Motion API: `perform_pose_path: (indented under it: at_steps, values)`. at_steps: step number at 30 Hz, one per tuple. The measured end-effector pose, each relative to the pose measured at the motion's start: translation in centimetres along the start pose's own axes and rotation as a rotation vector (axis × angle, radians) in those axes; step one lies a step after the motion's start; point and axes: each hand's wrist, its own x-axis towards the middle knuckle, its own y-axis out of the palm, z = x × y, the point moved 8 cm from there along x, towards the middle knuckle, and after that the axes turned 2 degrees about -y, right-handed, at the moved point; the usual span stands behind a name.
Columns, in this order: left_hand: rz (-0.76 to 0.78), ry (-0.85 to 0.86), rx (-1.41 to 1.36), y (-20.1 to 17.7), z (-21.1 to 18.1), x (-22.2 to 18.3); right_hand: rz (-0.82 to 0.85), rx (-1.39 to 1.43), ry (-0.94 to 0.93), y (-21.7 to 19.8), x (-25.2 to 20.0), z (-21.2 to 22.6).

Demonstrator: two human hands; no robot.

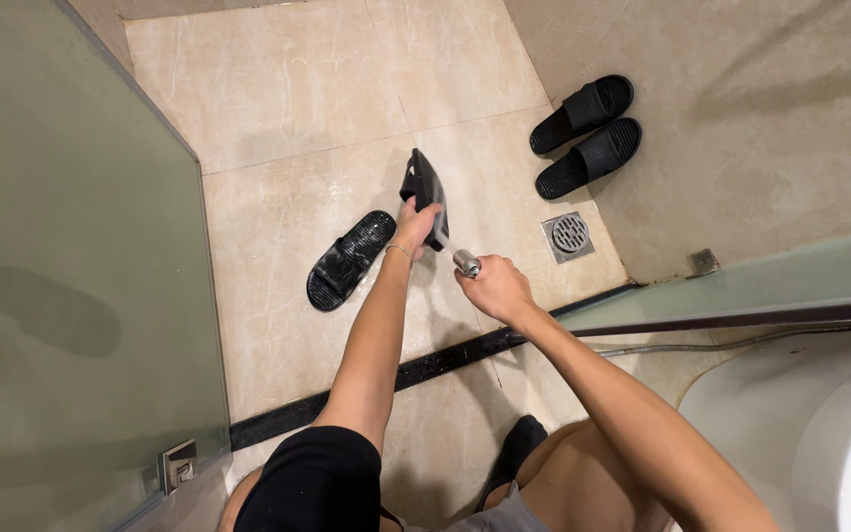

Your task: The person washes a pair of black sandals on a bathroom floor using a hand-held sprayer, rinsing both sides of each sandal before placing them aside.

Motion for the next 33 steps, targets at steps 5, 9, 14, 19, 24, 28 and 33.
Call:
perform_pose_path:
  at_steps: [5,9,14,19,24,28,33]
  values:
    - [0.018,0.034,0.242,-0.2,0.9,0.6,-0.037,-0.017,-0.003,-0.1,0.6,-0.4]
    - [0.006,0.007,0.329,-0.5,1.0,0.3,-0.073,0.068,0.06,-0.9,1.3,-1.4]
    - [0.03,0.02,0.364,-1.0,0.9,0.1,0.005,0.049,0.049,0.1,1.7,-1.6]
    - [0.088,0.077,0.257,-1.1,0.4,0.0,-0.102,0.096,0.067,-0.9,2.4,-2.7]
    - [0.136,0.036,0.181,-0.9,-0.2,-0.6,-0.007,0.117,0.045,-0.4,3.0,-2.8]
    - [0.192,-0.035,0.135,-0.4,-0.7,-1.8,-0.123,0.158,0.097,-1.4,3.2,-3.6]
    - [0.198,-0.044,0.269,0.1,-1.5,-3.3,-0.047,0.246,0.063,-0.9,3.4,-3.9]
